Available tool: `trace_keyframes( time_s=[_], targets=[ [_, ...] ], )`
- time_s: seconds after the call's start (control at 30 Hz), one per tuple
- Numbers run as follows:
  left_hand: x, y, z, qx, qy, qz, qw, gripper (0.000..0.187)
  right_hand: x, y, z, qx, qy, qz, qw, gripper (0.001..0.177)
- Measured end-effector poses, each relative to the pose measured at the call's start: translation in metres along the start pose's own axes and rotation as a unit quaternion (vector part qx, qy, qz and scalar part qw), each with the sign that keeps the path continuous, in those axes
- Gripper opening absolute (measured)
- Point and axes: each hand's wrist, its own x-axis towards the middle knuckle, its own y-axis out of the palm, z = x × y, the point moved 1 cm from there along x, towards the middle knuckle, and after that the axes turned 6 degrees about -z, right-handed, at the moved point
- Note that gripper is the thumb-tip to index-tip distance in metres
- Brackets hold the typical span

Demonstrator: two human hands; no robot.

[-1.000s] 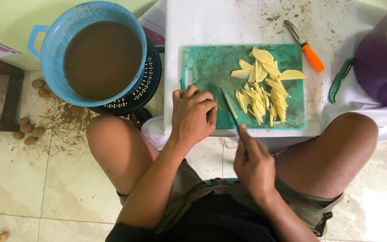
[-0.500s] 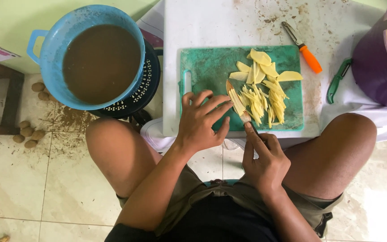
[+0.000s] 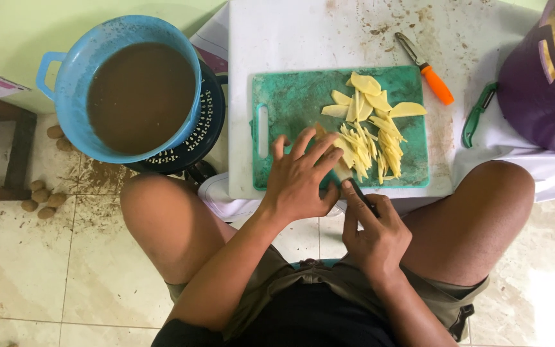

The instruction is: Cutting peeled potato slices into thin strips using a knife on a cutting board.

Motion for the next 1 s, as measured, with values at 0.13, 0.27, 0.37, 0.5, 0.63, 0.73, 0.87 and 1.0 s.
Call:
trace_keyframes(
  time_s=[0.13, 0.27, 0.37, 0.5, 0.63, 0.73, 0.87, 1.0],
  targets=[
    [0.003, 0.001, -0.001, -0.007, -0.004, 0.02, 1.0, 0.047, 0.003, -0.002, 0.003, 0.022, 0.005, 0.0, 1.0, 0.04],
    [0.011, 0.0, 0.006, -0.047, 0.02, -0.039, 0.998, 0.065, 0.003, -0.002, -0.003, 0.133, 0.081, -0.011, 0.988, 0.039],
    [0.027, -0.002, 0.019, -0.038, 0.002, -0.084, 0.996, 0.061, 0.007, -0.007, -0.012, 0.242, 0.16, -0.037, 0.956, 0.035],
    [0.058, -0.011, 0.035, -0.015, -0.021, -0.042, 0.999, 0.035, 0.008, -0.012, -0.019, 0.29, 0.242, -0.081, 0.922, 0.033],
    [0.092, 0.029, 0.052, 0.011, 0.043, 0.004, 0.999, 0.023, 0.012, -0.014, -0.021, 0.302, 0.25, -0.112, 0.913, 0.032],
    [0.114, 0.062, 0.059, 0.029, 0.08, 0.062, 0.994, 0.024, 0.014, -0.016, -0.025, 0.304, 0.259, -0.111, 0.91, 0.032],
    [0.127, 0.098, 0.075, -0.021, 0.144, 0.084, 0.986, 0.016, 0.014, -0.018, -0.029, 0.3, 0.272, -0.103, 0.909, 0.032],
    [0.142, 0.102, 0.076, -0.003, 0.14, 0.111, 0.984, 0.012, 0.017, -0.017, -0.03, 0.312, 0.278, -0.111, 0.901, 0.03]
  ],
)
